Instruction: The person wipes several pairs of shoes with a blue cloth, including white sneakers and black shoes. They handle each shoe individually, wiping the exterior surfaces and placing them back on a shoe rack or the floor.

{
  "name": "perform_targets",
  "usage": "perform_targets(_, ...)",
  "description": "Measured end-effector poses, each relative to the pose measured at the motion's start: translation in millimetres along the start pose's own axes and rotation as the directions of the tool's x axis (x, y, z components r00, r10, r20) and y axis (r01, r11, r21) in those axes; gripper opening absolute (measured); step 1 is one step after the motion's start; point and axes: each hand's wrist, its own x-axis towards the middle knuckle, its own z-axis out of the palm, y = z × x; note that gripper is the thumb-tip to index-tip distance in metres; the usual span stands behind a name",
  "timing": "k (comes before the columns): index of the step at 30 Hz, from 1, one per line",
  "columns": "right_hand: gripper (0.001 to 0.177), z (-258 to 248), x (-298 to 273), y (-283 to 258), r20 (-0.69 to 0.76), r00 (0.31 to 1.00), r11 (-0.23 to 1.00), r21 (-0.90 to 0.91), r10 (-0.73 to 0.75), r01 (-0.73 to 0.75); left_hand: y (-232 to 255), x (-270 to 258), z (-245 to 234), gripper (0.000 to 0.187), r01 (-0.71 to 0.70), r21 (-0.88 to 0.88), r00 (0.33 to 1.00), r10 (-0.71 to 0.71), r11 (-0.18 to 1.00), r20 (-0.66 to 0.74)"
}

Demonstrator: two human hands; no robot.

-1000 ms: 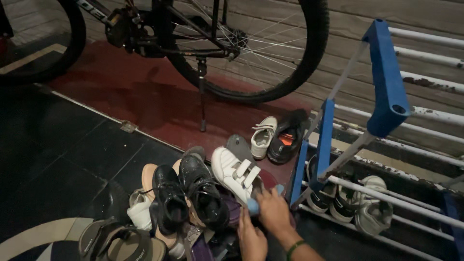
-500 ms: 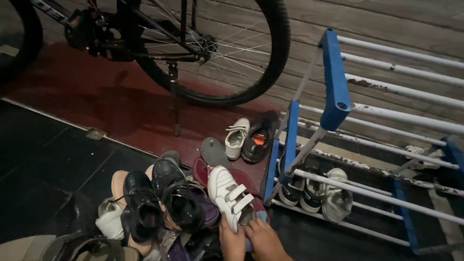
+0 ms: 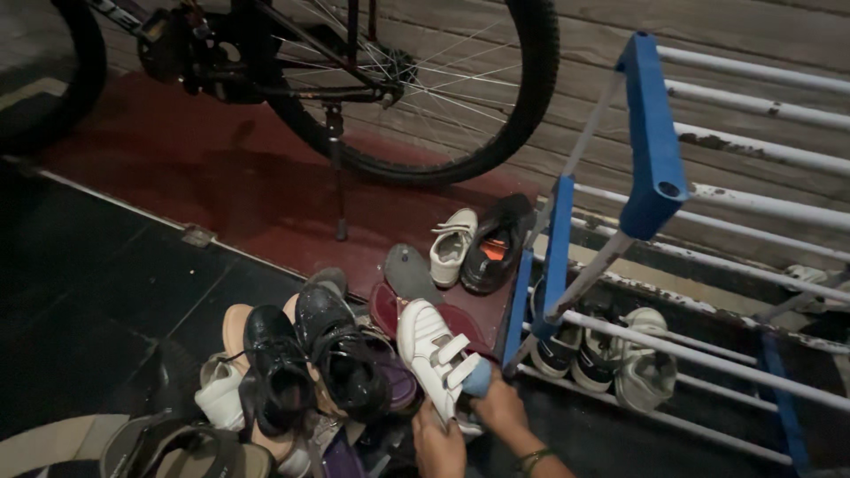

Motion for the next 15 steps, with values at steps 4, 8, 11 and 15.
perform_targets(4,0.084,12.6,15.3,11.3,-0.071,0.996,0.998,-0.009,-0.062,0.062,8.9,0.8,-8.9,0.073,-0.103,-0.048,0.993,0.099,0.994,-0.064)
perform_targets(8,0.072,13.4,4.0,25.7,-0.144,0.986,0.996,0.028,-0.083,0.088,29.4,-15.5,-27.2,0.061,-0.098,0.030,0.989,0.101,0.995,-0.107)
perform_targets(11,0.068,-0.1,-18.1,28.9,-0.253,0.962,0.987,0.095,-0.103,0.130,41.8,-19.5,-28.3,0.028,-0.270,-0.060,0.953,0.258,0.961,-0.158)
perform_targets(15,0.053,-38.2,-56.3,7.2,-0.387,0.905,0.956,0.148,-0.178,0.252,62.6,-28.2,-5.9,0.029,-0.044,-0.350,0.989,0.091,0.936,0.116)
